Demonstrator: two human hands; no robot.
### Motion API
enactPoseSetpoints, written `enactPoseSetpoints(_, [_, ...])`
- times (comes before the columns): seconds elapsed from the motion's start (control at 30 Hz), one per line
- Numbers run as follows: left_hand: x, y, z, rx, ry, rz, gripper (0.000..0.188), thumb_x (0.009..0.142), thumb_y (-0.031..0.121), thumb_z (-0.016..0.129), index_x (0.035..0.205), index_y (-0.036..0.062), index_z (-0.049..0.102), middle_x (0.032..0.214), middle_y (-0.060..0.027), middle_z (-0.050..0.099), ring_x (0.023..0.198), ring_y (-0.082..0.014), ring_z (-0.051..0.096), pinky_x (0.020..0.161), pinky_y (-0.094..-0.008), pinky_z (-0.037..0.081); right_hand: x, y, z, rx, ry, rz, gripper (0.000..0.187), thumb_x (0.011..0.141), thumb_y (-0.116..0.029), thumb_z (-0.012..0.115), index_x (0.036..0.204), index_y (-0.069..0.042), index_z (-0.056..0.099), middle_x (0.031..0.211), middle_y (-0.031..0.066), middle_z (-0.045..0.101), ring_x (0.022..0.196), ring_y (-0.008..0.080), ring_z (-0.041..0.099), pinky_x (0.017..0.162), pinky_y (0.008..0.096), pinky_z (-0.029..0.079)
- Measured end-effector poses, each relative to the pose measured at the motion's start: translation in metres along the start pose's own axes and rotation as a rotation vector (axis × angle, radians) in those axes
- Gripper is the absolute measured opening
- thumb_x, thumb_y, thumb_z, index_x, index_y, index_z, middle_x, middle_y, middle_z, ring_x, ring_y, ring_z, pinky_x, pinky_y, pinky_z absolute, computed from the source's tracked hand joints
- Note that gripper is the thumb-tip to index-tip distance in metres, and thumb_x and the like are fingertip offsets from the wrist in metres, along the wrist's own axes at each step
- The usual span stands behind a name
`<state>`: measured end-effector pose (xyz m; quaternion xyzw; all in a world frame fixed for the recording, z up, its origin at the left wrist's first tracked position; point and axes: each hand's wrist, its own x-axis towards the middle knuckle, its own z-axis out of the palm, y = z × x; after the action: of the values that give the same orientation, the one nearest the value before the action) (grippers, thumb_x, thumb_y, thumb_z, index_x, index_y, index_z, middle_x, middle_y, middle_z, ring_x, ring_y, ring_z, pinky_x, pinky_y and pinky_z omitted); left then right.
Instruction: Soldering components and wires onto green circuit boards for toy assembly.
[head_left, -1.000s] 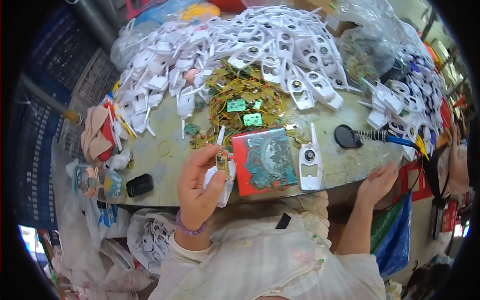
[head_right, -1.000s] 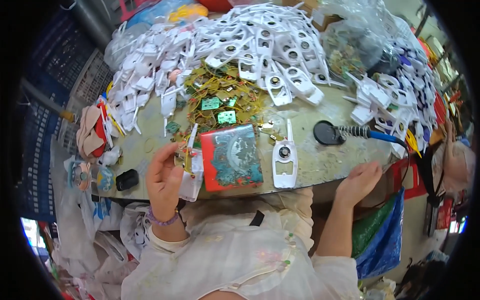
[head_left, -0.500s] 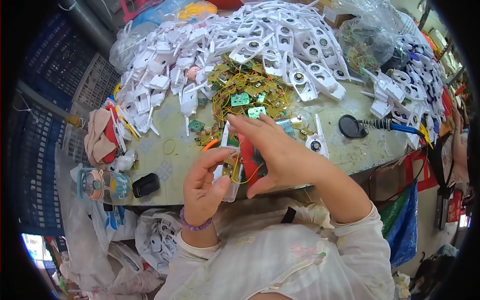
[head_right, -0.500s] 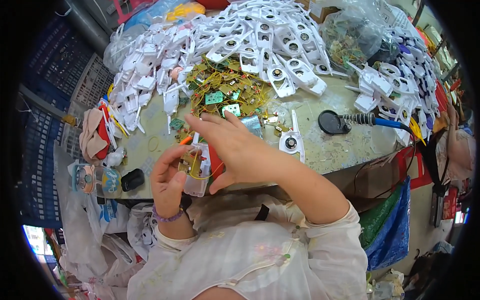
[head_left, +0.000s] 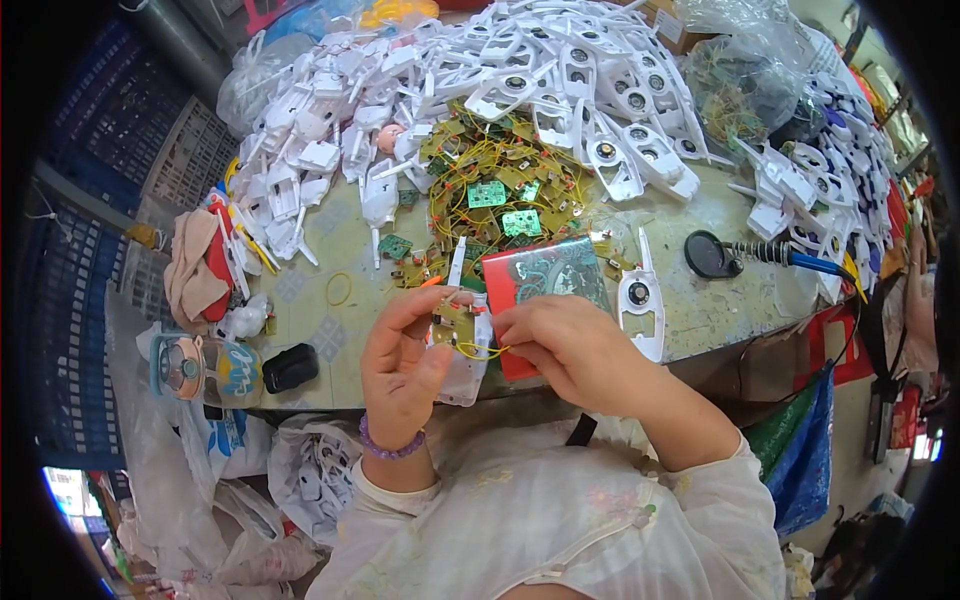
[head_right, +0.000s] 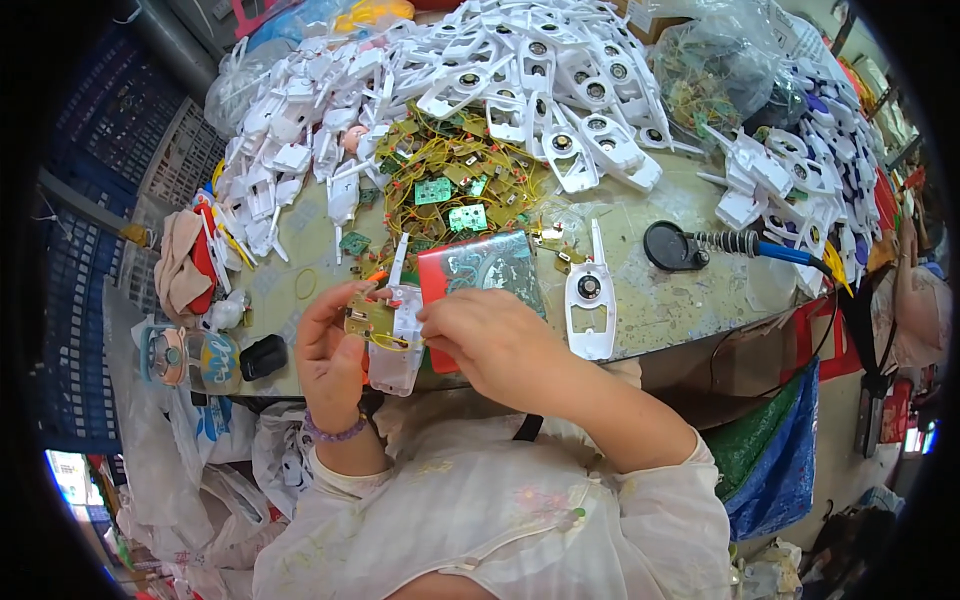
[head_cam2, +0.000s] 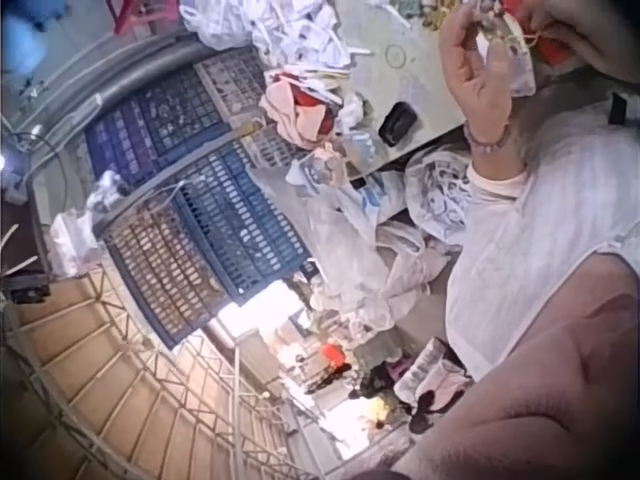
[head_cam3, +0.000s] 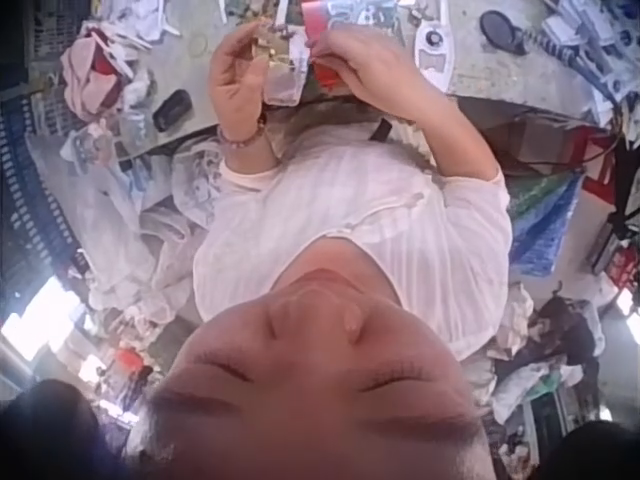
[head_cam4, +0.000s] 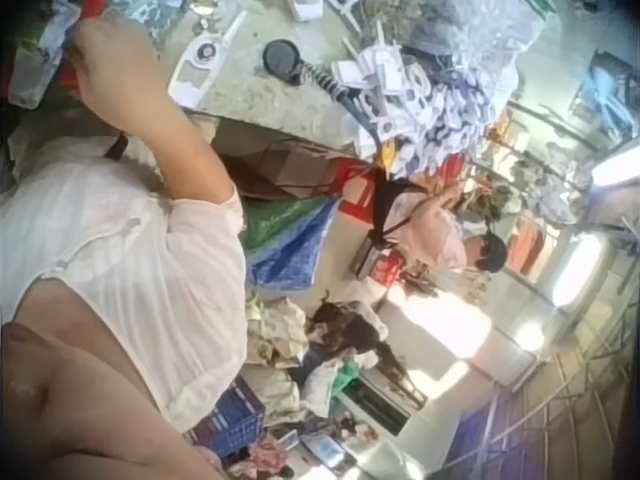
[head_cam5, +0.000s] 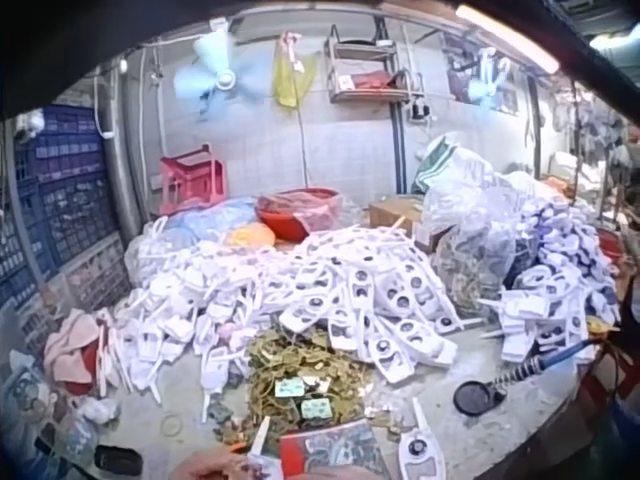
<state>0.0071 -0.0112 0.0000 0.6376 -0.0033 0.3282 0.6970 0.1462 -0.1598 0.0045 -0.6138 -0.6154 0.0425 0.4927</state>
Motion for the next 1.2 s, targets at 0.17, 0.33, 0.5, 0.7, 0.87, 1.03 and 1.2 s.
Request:
enactPoseSetpoints(0.17, [0.000,-0.003,-0.001,0.059,0.067,0.106,0.040,0.080,-0.002,0.056,0.119,-0.0025,0.047,0.121,-0.0161,0.050,0.116,-0.0266,0.051,0.101,-0.0381,0.037,0.000,-0.009,-0.003,-0.154,0.027,0.109,0.015,0.079,-0.002,0.065,0.093,-0.006,0.062,0.091,0.0076,0.064,0.081,0.0256,0.060,0.065,0.0360,0.045])
enactPoseSetpoints(0.33, [-0.004,-0.014,-0.001,0.211,0.138,0.184,0.041,0.075,-0.009,0.055,0.113,0.0015,0.044,0.120,-0.0143,0.045,0.117,-0.0281,0.050,0.101,-0.0383,0.037,0.001,-0.017,-0.008,-0.029,0.184,0.184,0.010,0.081,-0.005,0.065,0.091,-0.005,0.064,0.079,0.0096,0.065,0.069,0.0256,0.062,0.059,0.0337,0.047])
enactPoseSetpoints(0.5, [-0.008,-0.023,-0.002,0.383,0.244,0.117,0.048,0.075,-0.007,0.056,0.119,0.0023,0.040,0.126,-0.0164,0.042,0.121,-0.0311,0.047,0.103,-0.0402,0.034,0.006,-0.015,-0.007,0.050,0.130,0.212,0.011,0.081,-0.003,0.066,0.092,-0.001,0.065,0.077,0.0106,0.066,0.063,0.0201,0.062,0.058,0.0298,0.048])
enactPoseSetpoints(0.7, [-0.005,0.006,0.018,1.213,-0.018,0.241,0.057,0.072,-0.002,0.063,0.126,0.0061,0.046,0.133,-0.0148,0.047,0.126,-0.0378,0.041,0.107,-0.0532,0.023,0.011,-0.018,0.004,0.048,0.086,0.315,0.008,0.086,-0.006,0.061,0.091,-0.002,0.057,0.072,0.0122,0.061,0.060,0.0219,0.062,0.054,0.0314,0.047])
enactPoseSetpoints(0.87, [-0.002,-0.004,0.023,1.155,0.039,0.422,0.031,0.075,0.004,0.071,0.104,0.0112,0.064,0.093,0.0004,0.068,0.088,-0.0160,0.066,0.105,-0.0573,0.023,0.007,-0.022,0.002,-0.018,0.059,0.312,0.010,0.088,-0.009,0.058,0.094,-0.004,0.052,0.072,0.0131,0.063,0.065,0.0274,0.065,0.055,0.0353,0.048])
enactPoseSetpoints(1.03, [0.000,-0.005,0.027,1.253,-0.024,0.504,0.031,0.073,0.006,0.072,0.103,0.0121,0.065,0.093,0.0011,0.068,0.086,-0.0147,0.066,0.106,-0.0550,0.024,0.004,-0.023,0.000,0.366,0.053,0.496,0.013,0.090,-0.013,0.054,0.095,-0.002,0.049,0.068,0.0153,0.063,0.062,0.0331,0.063,0.054,0.0391,0.048])
enactPoseSetpoints(1.2, [0.000,-0.005,0.028,1.307,-0.027,0.535,0.031,0.072,0.007,0.073,0.101,0.0130,0.067,0.092,0.0019,0.067,0.086,-0.0144,0.065,0.106,-0.0544,0.024,0.004,-0.022,-0.001,0.418,0.044,0.580,0.014,0.090,-0.014,0.055,0.095,-0.002,0.048,0.067,0.0163,0.062,0.061,0.0323,0.063,0.054,0.0385,0.048])
